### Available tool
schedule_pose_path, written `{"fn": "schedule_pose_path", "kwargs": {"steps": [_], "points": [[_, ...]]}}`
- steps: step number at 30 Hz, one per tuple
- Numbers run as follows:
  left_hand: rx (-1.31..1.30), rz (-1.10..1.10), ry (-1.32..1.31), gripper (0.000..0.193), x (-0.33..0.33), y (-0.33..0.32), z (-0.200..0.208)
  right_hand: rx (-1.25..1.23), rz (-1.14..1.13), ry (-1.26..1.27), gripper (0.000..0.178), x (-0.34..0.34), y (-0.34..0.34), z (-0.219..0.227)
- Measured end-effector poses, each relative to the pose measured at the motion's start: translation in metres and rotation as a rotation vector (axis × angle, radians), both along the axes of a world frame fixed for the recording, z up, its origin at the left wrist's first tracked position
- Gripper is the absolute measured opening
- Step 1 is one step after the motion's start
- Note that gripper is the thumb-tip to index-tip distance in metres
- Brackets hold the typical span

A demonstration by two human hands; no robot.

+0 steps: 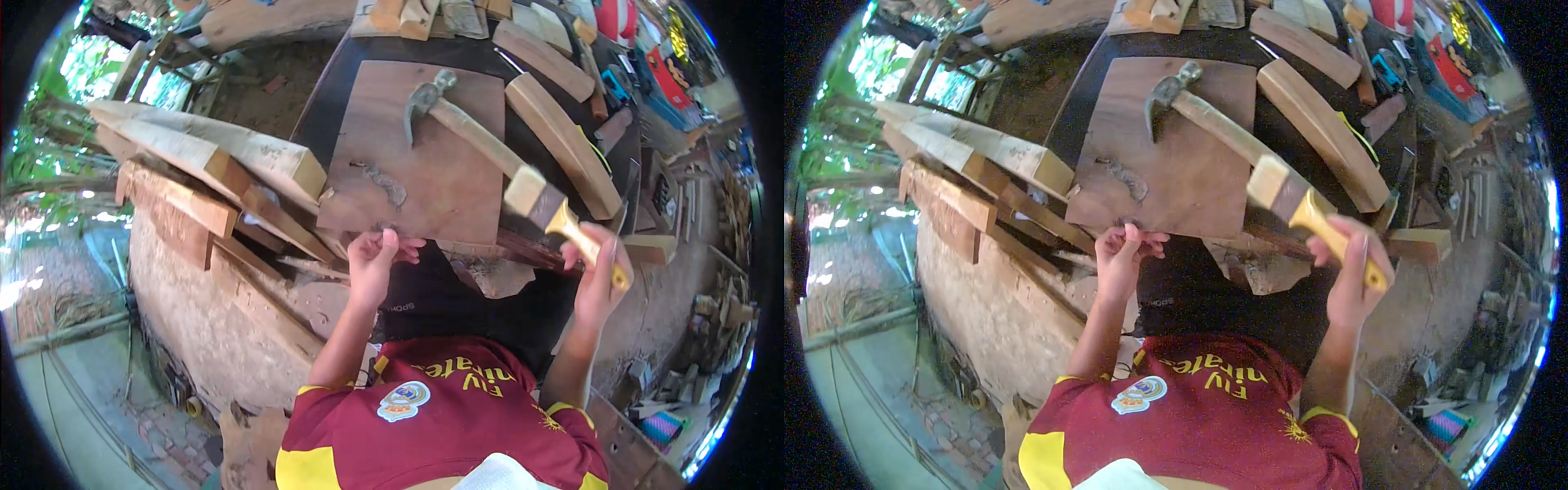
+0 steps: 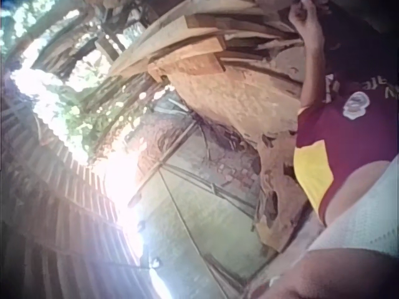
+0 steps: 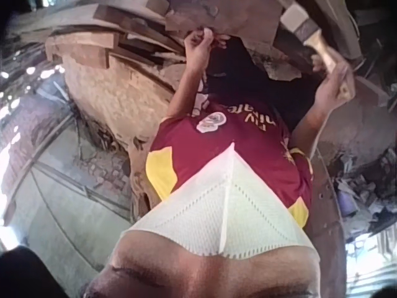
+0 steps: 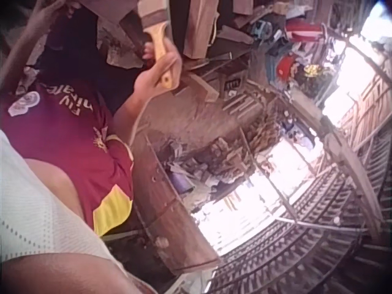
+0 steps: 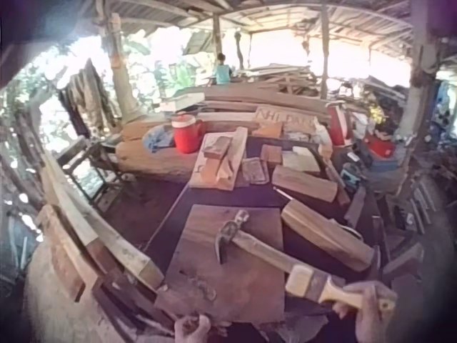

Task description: The person cleans a small wooden block with a brush, then uses a hammer to drive nails into it. They assemble multiple wooden blocks into a larger structure by hammering nails into the joints. The person works at a cluttered workbench in an outdoor or semi-outdoor workshop.

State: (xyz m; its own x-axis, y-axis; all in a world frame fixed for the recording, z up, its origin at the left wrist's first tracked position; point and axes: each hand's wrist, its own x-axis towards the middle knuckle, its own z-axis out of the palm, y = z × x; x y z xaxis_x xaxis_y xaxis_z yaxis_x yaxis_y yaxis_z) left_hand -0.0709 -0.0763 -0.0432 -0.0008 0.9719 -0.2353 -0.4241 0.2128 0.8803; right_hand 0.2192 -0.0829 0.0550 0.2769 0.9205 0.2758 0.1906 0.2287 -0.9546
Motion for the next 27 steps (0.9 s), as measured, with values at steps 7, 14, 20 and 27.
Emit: {"fn": "schedule_pose_path", "kwargs": {"steps": [7,14,20,27], "points": [[0.087,-0.013,-0.022,0.039,-0.003,0.005,-0.009,0.072,0.052,-0.118,0.034,0.013,-0.037,-0.005],[-0.147,0.0,0.344,0.035,-0.01,0.013,0.024,0.077,0.088,-0.139,0.034,0.014,-0.033,-0.005],[0.11,0.676,0.854,0.033,-0.053,0.02,0.05,0.044,0.105,-0.165,0.025,0.016,-0.03,-0.008],[-0.102,0.654,1.039,0.034,-0.043,0.041,0.058,0.168,0.31,-0.239,0.019,-0.018,-0.013,0.008]]}}
